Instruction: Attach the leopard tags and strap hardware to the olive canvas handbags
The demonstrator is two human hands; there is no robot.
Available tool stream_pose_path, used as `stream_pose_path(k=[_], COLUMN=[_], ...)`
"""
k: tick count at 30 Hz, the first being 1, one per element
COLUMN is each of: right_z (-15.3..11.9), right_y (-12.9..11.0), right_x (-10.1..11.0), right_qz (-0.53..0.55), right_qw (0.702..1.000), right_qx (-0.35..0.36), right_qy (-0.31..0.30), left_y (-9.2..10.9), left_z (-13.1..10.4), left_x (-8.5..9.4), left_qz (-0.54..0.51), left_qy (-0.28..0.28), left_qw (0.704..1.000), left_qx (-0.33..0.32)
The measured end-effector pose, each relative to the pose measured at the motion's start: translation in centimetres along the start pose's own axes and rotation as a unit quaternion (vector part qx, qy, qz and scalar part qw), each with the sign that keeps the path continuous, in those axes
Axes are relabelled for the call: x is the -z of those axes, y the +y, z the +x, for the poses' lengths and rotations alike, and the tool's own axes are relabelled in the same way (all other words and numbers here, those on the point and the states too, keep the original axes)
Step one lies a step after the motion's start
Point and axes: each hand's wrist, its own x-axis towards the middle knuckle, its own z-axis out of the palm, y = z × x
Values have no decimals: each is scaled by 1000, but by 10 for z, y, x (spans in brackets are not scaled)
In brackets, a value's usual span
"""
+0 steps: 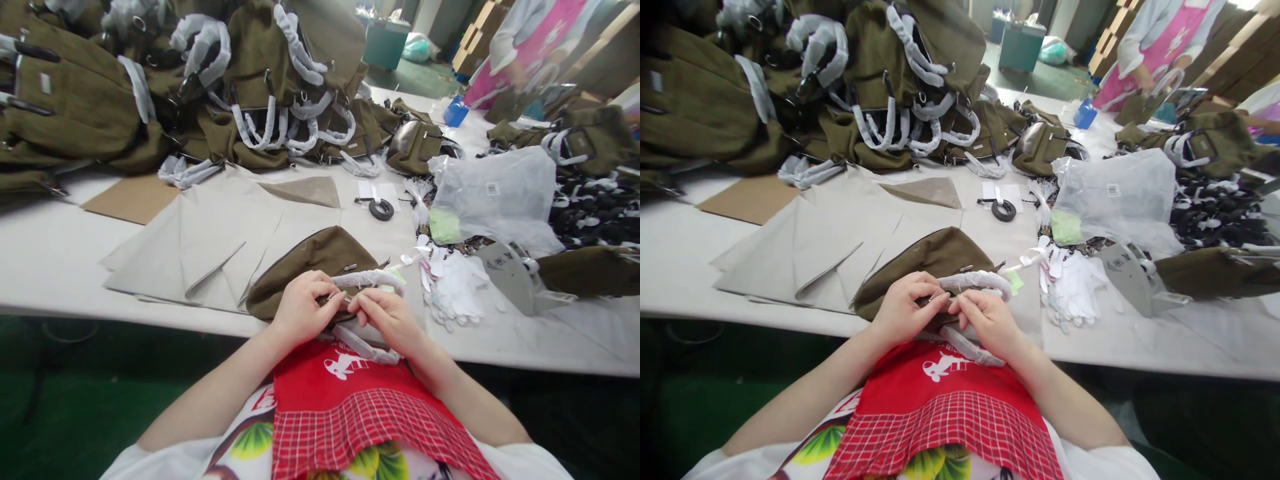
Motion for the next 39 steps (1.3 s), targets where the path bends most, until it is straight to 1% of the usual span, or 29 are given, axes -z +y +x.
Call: stream_pose_path(k=[3, 6, 9, 12, 15, 22, 25, 27, 29, 32, 34, 37, 39], right_z=[0, -1, 0, 3, 6, 11, 11, 11, 10, 9, 9, 9, 9], right_y=[0, -2, -3, -5, -7, -5, -5, -5, -5, -5, -5, -6, -6], right_x=[-2, -7, -13, -16, -18, -23, -27, -29, -30, -30, -29, -28, -28], right_qz=[18, 39, 47, 47, 54, 59, 57, 48, 32, 19, 20, 12, -1], right_qw=[999, 995, 992, 991, 990, 989, 990, 991, 993, 994, 994, 992, 991], right_qx=[-21, -37, -37, -46, -62, -86, -97, -94, -84, -68, -65, -76, -84], right_qy=[-36, -85, -113, -117, -114, -101, -91, -85, -82, -85, -86, -96, -107], left_y=[1, -1, -2, -4, -5, -4, -5, -5, -6, -7, -8, -9, -10], left_z=[1, 3, 6, 7, 7, 5, 5, 5, 4, -1, -6, -13, -15], left_x=[2, 4, 8, 10, 10, 8, 7, 9, 12, 20, 25, 29, 29], left_qz=[-33, -104, -198, -260, -278, -276, -259, -236, -210, -175, -137, -66, -39], left_qy=[-32, -69, -108, -134, -135, -110, -104, -98, -102, -125, -121, -90, -89], left_qw=[999, 992, 971, 948, 942, 945, 952, 961, 970, 977, 982, 992, 994], left_qx=[9, 26, 78, 124, 133, 136, 123, 101, 66, -7, -40, -52, -58])
